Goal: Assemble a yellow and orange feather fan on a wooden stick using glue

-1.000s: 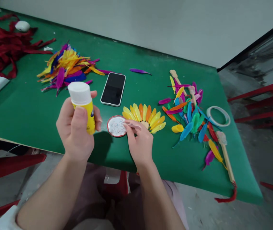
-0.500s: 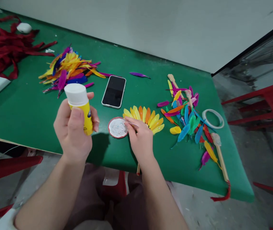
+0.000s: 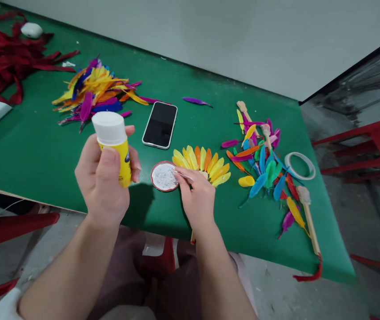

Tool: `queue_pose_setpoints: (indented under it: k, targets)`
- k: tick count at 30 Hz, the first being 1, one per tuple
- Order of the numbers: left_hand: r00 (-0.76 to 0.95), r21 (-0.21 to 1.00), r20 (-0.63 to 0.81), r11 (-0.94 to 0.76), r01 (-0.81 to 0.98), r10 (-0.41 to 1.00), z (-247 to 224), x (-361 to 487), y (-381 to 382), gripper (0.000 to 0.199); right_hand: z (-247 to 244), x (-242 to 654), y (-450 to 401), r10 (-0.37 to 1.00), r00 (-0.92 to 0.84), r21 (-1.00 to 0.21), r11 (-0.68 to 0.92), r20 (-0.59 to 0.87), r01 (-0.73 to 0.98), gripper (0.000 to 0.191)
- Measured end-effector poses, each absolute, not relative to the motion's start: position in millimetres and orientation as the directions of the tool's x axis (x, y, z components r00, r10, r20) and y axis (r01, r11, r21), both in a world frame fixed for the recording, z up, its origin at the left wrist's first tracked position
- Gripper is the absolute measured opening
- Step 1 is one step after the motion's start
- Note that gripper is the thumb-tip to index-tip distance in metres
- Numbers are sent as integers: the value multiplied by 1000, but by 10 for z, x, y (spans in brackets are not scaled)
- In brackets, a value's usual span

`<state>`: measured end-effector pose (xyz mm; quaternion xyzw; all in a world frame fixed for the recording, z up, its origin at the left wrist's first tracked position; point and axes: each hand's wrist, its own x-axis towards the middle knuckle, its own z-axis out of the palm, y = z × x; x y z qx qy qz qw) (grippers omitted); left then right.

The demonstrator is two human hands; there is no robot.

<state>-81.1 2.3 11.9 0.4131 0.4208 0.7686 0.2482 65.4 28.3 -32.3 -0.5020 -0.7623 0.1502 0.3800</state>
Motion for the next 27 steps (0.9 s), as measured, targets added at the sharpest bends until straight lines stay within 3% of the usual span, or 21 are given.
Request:
queue_pose_setpoints:
  k: [27]
  targets:
    - [-522,868,402,-495,-45,752,100,-800,18,29,-327,609,267,878,-235,-611,462,416,643,13]
